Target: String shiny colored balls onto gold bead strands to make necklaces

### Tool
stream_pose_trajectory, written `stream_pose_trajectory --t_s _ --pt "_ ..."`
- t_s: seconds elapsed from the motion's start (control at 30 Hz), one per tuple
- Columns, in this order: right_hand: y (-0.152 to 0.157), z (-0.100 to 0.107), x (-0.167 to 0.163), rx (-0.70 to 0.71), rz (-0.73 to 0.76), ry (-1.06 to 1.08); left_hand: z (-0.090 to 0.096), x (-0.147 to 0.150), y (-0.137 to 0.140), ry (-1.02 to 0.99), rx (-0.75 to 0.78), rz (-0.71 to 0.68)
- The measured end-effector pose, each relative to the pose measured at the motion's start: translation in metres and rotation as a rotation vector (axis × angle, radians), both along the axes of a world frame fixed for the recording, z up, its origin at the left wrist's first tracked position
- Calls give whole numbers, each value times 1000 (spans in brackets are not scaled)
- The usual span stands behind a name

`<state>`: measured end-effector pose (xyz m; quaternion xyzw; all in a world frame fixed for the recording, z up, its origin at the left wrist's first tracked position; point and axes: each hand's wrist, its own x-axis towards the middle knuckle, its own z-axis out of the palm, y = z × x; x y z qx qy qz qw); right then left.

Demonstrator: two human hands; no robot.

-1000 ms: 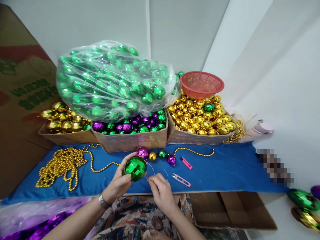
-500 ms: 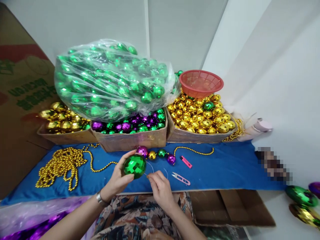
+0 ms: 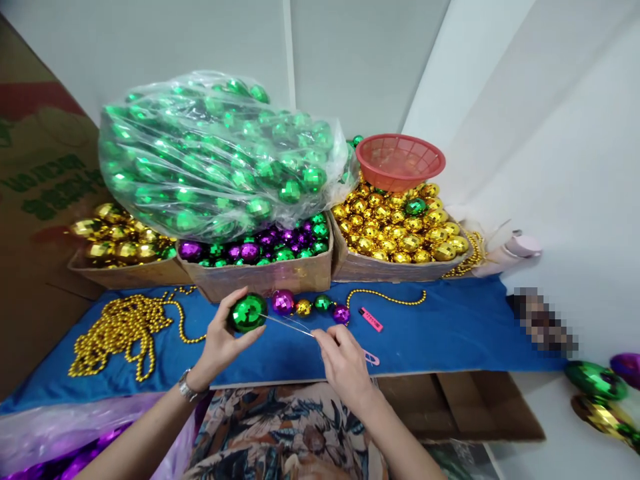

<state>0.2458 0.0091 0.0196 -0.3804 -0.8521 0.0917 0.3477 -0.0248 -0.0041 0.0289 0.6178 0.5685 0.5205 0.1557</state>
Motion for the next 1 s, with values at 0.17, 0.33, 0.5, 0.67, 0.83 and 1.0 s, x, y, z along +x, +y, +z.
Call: stream_pose_trajectory --t_s 0.17,0.33,0.5,0.67,0.83,1.0 --pt "3 12 0 127 -4 -77 0 5 1 157 63 -26" --pt "7 16 -1 180 -3 -124 1 4 -1 203 49 -26" --pt "9 19 0 197 -3 -155 -2 2 0 243 41 -18" --pt "11 23 2 234 -8 -213 -2 -1 -1 310 28 -17" --pt "7 40 -12 410 -38 -423 -7 5 -3 647 173 -44" --pt "6 44 -26 380 48 -543 -6 15 -2 519 16 -153"
